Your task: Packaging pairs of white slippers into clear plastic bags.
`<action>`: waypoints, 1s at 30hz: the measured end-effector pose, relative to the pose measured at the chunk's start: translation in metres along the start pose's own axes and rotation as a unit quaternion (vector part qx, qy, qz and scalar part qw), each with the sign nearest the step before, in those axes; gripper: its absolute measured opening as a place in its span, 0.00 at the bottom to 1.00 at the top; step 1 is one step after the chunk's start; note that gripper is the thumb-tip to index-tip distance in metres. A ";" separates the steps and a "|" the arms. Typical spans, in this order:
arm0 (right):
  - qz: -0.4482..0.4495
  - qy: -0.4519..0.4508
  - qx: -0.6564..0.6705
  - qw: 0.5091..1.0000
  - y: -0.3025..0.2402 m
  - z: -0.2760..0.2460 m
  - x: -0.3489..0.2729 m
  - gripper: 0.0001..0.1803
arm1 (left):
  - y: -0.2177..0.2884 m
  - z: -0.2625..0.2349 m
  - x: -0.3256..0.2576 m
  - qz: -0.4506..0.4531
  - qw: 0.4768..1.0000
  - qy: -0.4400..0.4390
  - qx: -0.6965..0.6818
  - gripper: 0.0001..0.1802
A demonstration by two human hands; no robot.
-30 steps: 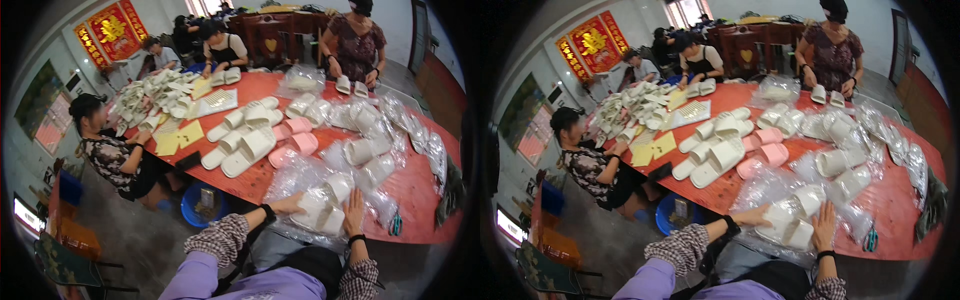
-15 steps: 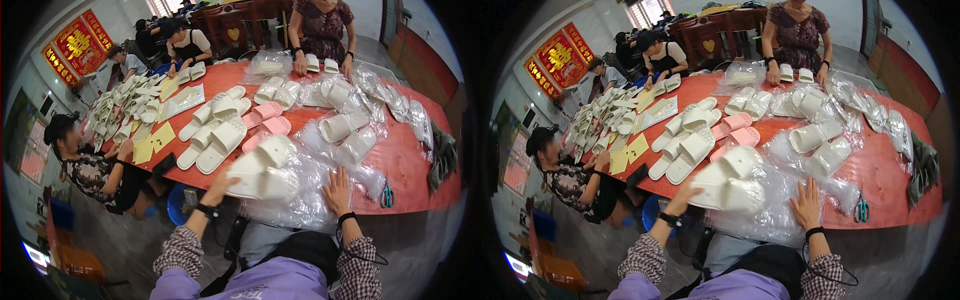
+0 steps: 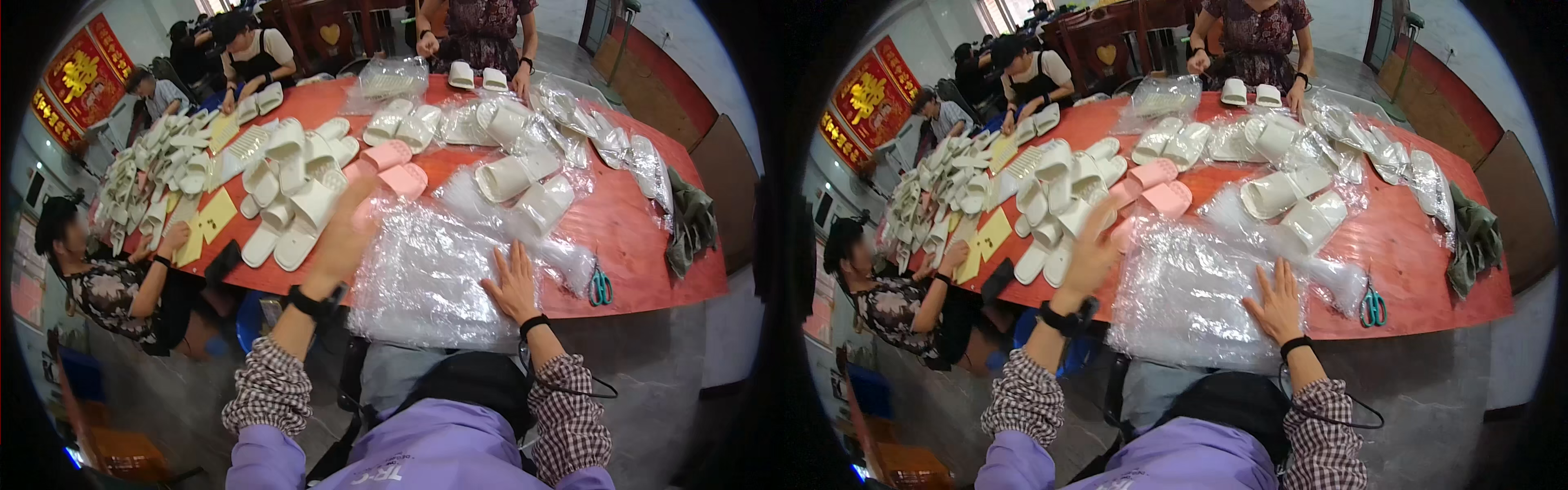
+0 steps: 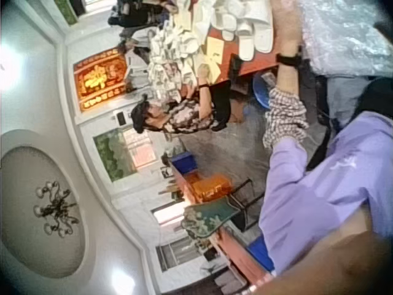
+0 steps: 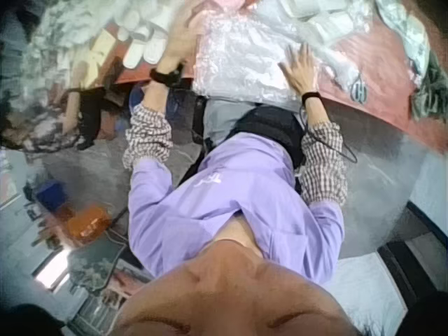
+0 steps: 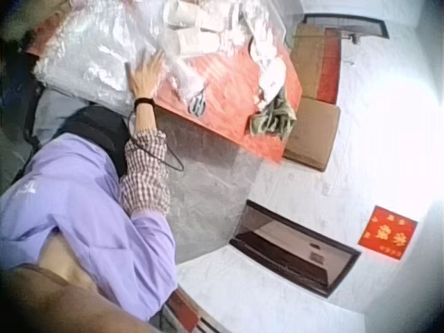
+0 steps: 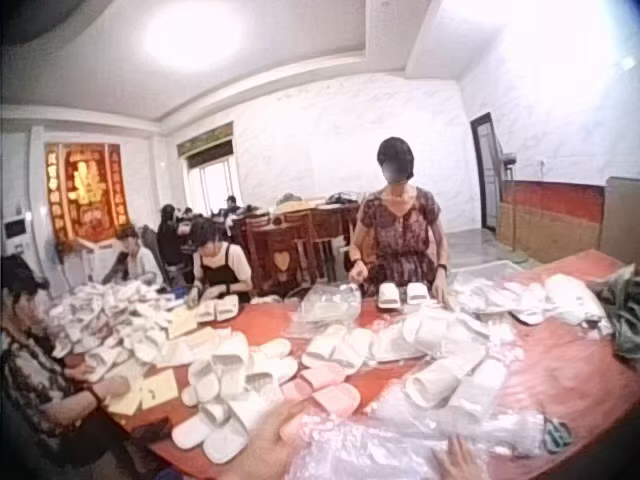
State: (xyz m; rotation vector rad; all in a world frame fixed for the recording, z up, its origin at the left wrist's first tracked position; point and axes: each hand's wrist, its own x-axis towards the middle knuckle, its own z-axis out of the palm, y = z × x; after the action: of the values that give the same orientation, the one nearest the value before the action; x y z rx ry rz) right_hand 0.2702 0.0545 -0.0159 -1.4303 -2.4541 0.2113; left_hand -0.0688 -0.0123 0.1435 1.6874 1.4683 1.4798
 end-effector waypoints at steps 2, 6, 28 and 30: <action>-0.005 0.004 0.001 1.000 -0.002 0.000 0.002 0.41 | 0.003 0.050 -0.013 0.119 0.957 -0.158 0.214 0.33; -0.019 -0.001 0.004 1.000 -0.005 0.006 0.003 0.42 | -0.033 0.124 -0.050 0.084 0.908 -0.229 0.342 0.41; 0.112 0.049 0.008 0.992 0.084 -0.073 0.179 0.19 | -0.094 0.128 -0.075 -0.054 0.868 -0.274 0.410 0.51; 0.166 -0.058 -0.019 0.984 0.078 -0.065 0.193 0.27 | -0.091 0.124 -0.074 -0.073 0.860 -0.276 0.423 0.50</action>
State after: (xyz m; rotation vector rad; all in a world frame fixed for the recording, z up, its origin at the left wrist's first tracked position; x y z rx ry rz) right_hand 0.2663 0.2593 0.0587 -1.8897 -2.3004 0.3283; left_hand 0.0170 -0.0128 -0.0043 2.1362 1.9488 0.1480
